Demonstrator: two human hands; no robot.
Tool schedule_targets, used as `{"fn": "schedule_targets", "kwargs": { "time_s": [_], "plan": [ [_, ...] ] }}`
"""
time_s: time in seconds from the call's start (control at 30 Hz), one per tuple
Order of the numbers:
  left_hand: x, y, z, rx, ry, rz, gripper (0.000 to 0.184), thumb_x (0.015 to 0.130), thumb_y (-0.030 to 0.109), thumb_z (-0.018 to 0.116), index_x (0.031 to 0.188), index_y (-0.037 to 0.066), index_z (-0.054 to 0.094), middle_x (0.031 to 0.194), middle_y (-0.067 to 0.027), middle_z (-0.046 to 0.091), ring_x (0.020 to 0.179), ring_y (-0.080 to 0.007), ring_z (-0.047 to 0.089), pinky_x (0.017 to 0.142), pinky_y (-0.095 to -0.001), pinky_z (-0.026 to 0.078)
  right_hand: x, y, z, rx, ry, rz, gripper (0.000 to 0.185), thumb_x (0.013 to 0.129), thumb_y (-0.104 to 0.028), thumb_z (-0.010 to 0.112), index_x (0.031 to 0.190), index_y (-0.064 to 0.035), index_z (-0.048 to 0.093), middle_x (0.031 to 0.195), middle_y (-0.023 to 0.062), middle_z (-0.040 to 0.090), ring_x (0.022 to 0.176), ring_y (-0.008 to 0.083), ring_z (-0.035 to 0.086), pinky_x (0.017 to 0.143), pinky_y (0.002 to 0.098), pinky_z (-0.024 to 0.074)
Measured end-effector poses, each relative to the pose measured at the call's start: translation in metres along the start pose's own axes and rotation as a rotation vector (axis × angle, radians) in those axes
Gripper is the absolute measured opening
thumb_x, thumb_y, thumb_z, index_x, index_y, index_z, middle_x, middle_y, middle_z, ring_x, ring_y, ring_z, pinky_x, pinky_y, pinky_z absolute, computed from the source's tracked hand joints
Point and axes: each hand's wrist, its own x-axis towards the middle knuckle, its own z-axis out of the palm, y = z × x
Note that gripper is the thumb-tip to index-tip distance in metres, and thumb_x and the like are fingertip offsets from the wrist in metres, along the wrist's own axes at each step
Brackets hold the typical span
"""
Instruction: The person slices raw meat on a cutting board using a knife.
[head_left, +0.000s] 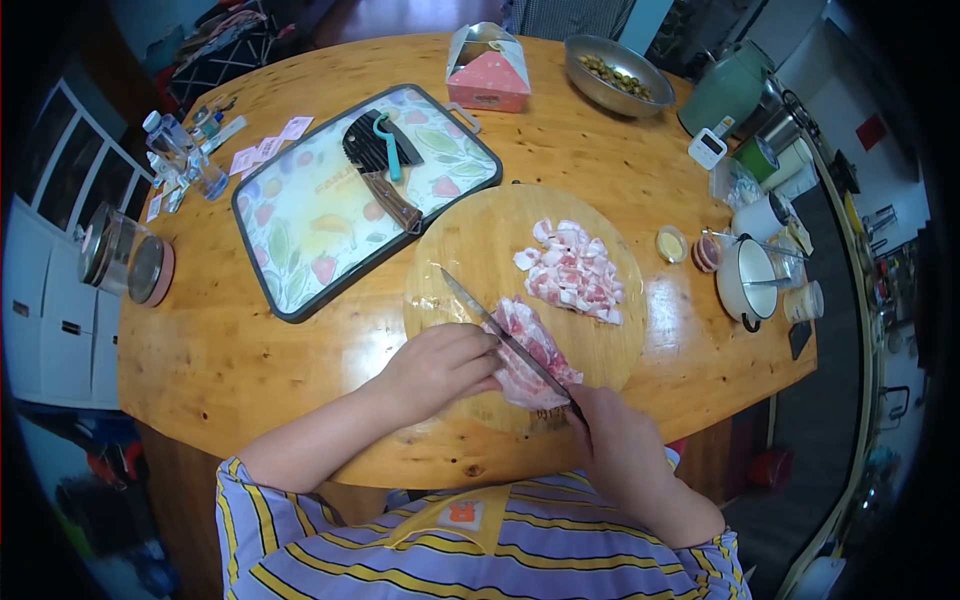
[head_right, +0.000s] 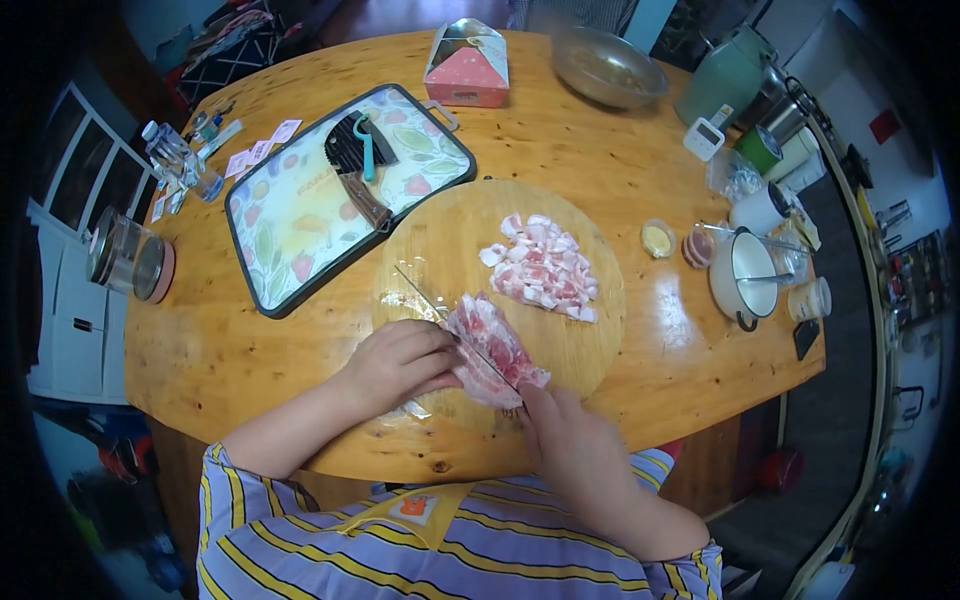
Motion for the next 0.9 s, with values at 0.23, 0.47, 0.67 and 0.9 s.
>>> {"fn": "schedule_targets", "kwargs": {
  "time_s": [0.23,0.47,0.67,0.9],
  "plan": [
    [-0.001,0.001,0.005,-0.062,-0.032,-0.048,0.03,0.083,0.017,0.092,0.109,0.005,0.079,0.111,-0.0097,0.077,0.108,-0.0301,0.075,0.093,-0.0401,0.064,0.006,-0.008,0.005,0.094,-0.023,0.101,0.028,0.104,-0.011,0.067,0.13,-0.0039,0.059,0.105,0.0234,0.069,0.088,0.0476,0.07,0.073,0.056,0.0557],
    [-0.002,0.001,0.006,-0.075,-0.033,-0.07,0.028,0.083,0.015,0.091,0.107,0.005,0.08,0.11,-0.0085,0.078,0.109,-0.0287,0.075,0.093,-0.0383,0.064,0.035,-0.015,-0.008,0.002,-0.213,0.135,0.016,0.105,-0.01,0.058,0.12,-0.0054,0.053,0.092,0.0215,0.07,0.083,0.0459,0.072,0.07,0.0583,0.0571],
    [-0.004,0.0,0.007,-0.13,-0.031,-0.08,0.029,0.083,0.012,0.091,0.108,0.004,0.08,0.108,-0.009,0.078,0.11,-0.0297,0.076,0.093,-0.0381,0.064,0.061,-0.017,-0.001,0.105,-0.314,0.156,0.022,0.106,-0.013,0.057,0.124,-0.0037,0.051,0.096,0.0241,0.072,0.091,0.0488,0.072,0.077,0.0596,0.0574],
    [-0.001,0.002,0.006,-0.162,-0.013,-0.082,0.029,0.081,0.009,0.091,0.107,0.003,0.079,0.107,-0.0091,0.079,0.109,-0.0304,0.076,0.093,-0.0382,0.064,0.086,-0.016,0.034,0.115,-0.265,0.135,0.026,0.107,-0.017,0.058,0.128,-0.0033,0.051,0.104,0.0277,0.073,0.099,0.0501,0.073,0.081,0.059,0.0578]
  ]
}}
